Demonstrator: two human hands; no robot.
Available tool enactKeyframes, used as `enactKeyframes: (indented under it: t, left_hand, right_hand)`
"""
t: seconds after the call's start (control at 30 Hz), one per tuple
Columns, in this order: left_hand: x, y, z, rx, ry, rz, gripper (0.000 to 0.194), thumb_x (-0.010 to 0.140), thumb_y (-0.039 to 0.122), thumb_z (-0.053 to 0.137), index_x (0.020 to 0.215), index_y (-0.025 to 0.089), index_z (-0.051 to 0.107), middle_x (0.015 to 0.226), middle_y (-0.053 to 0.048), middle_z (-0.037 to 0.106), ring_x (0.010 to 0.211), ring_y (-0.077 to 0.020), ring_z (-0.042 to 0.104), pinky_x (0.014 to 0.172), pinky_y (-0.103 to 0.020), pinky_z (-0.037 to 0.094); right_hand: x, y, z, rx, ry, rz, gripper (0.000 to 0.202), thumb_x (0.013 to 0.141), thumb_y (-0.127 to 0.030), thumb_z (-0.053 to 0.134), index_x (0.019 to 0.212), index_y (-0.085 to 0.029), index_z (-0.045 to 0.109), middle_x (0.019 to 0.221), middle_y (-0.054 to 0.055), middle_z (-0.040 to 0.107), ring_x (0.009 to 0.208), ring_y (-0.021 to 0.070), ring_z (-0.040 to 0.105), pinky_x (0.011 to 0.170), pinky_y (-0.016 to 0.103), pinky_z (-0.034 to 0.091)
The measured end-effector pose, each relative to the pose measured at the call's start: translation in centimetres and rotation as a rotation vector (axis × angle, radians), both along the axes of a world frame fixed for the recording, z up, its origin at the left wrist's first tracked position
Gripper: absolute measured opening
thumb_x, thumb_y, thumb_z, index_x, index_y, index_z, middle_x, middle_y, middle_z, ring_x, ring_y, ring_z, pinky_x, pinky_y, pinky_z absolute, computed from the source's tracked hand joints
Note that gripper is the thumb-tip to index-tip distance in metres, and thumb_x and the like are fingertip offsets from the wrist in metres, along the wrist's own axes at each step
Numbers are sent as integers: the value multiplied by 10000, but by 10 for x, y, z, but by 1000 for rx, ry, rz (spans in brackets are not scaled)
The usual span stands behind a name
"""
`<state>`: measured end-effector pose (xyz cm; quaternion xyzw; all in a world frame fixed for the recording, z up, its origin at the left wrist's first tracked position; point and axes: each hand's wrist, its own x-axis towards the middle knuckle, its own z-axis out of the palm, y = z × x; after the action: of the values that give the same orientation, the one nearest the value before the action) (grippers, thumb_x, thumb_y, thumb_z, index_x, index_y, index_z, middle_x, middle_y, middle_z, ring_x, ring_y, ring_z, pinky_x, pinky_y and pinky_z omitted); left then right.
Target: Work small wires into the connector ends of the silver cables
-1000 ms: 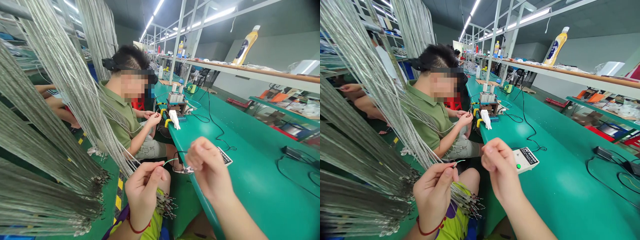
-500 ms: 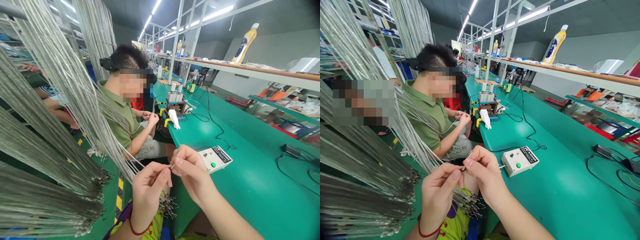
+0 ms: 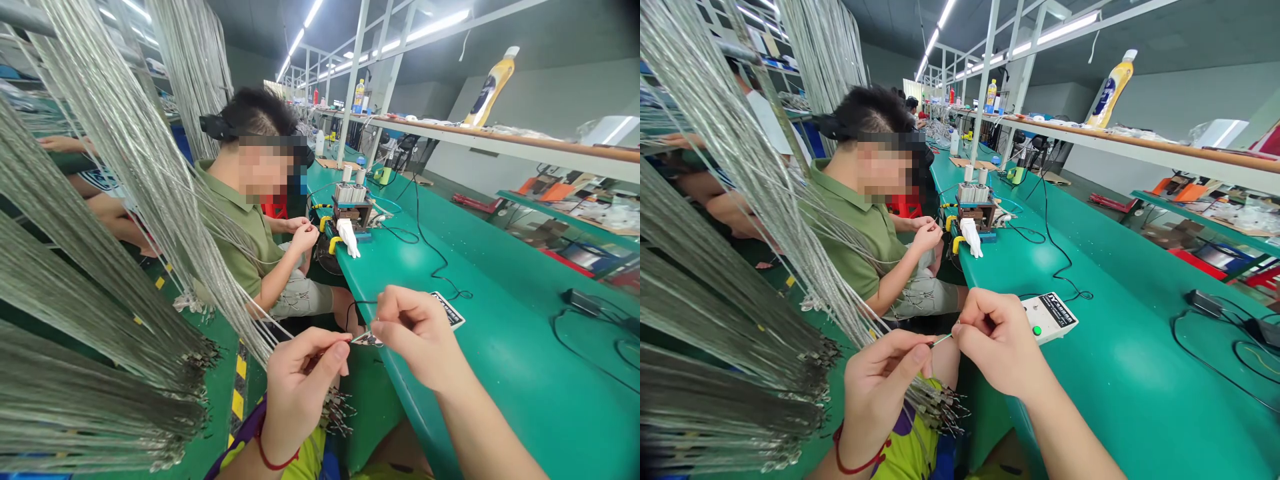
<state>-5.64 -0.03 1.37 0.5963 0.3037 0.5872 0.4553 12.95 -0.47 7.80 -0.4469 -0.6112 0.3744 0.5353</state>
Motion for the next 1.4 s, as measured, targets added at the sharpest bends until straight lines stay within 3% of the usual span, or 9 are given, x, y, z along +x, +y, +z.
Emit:
enactKeyframes:
  t: [0.13, 0.3, 0.4, 0.57, 0.73, 0.8, 1.0, 1.1, 1.4]
  left_hand:
    - [1, -3, -1, 45, 25, -35, 123, 995, 248, 743, 957, 243, 860, 648, 5, 732, 545, -128, 661, 525, -197, 494]
    - [2, -3, -2, 75, 20, -53, 125, 997, 216, 741, 981, 264, 855, 659, 23, 742, 556, -109, 678, 549, -172, 507]
    - [1, 0, -3, 81, -6, -45, 132, 1008, 228, 731, 953, 253, 849, 634, 25, 725, 532, -102, 650, 524, -167, 489]
    - [1, 3, -9, 4, -112, -50, 129, 1032, 266, 722, 991, 238, 841, 652, 16, 725, 560, -100, 645, 547, -167, 499]
    - [2, 1, -13, -71, -221, -70, 117, 1025, 300, 748, 991, 223, 829, 658, 12, 731, 569, -92, 650, 556, -150, 502]
    - [2, 0, -13, -96, -240, -104, 127, 1020, 315, 755, 981, 218, 827, 658, 9, 732, 574, -95, 654, 557, -150, 504]
    - [2, -3, -12, -156, -231, -214, 174, 1003, 359, 779, 936, 201, 811, 642, 1, 721, 564, -92, 615, 558, -159, 469]
    - [4, -4, -12, -162, -217, -227, 192, 997, 366, 785, 915, 193, 798, 643, -1, 717, 569, -94, 615, 559, -160, 464]
    - [3, -4, -11, -118, -174, -204, 177, 1008, 362, 765, 948, 207, 826, 642, -4, 699, 563, -104, 604, 548, -185, 451]
  right_hand:
    - [6, -2, 6, -20, 17, 63, 277, 763, -181, 684, 578, -234, 484, 560, -55, 422, 552, 126, 321, 532, 303, 223]
    - [4, 4, 1, -78, 263, 103, 248, 718, -163, 696, 577, -229, 502, 563, -56, 423, 556, 123, 315, 534, 296, 227]
    - [13, 7, 1, 1, 434, 97, 214, 730, -152, 692, 598, -226, 541, 554, -74, 376, 513, 108, 279, 513, 282, 222]
    - [26, 7, 2, 115, 239, -50, 186, 843, -181, 775, 691, -217, 676, 622, -30, 525, 587, 132, 413, 547, 281, 295]
    - [11, 11, -7, 8, 98, 254, 49, 905, -269, 808, 926, -225, 801, 741, 0, 628, 633, 141, 480, 586, 290, 347]
    - [5, 14, -12, -15, 109, 351, 116, 922, -281, 820, 1031, -242, 827, 774, 4, 645, 645, 136, 482, 591, 287, 344]
    - [0, 21, -25, 19, 321, 459, 25, 918, -270, 852, 931, -254, 838, 838, 29, 723, 745, 163, 590, 671, 297, 432]
    - [-4, 20, -28, 12, 390, 459, 41, 935, -273, 831, 928, -240, 808, 856, 26, 691, 778, 168, 594, 700, 305, 428]
    - [-15, 17, -26, -14, 605, 404, 107, 926, -301, 817, 892, -224, 751, 752, -22, 487, 667, 146, 416, 636, 325, 283]
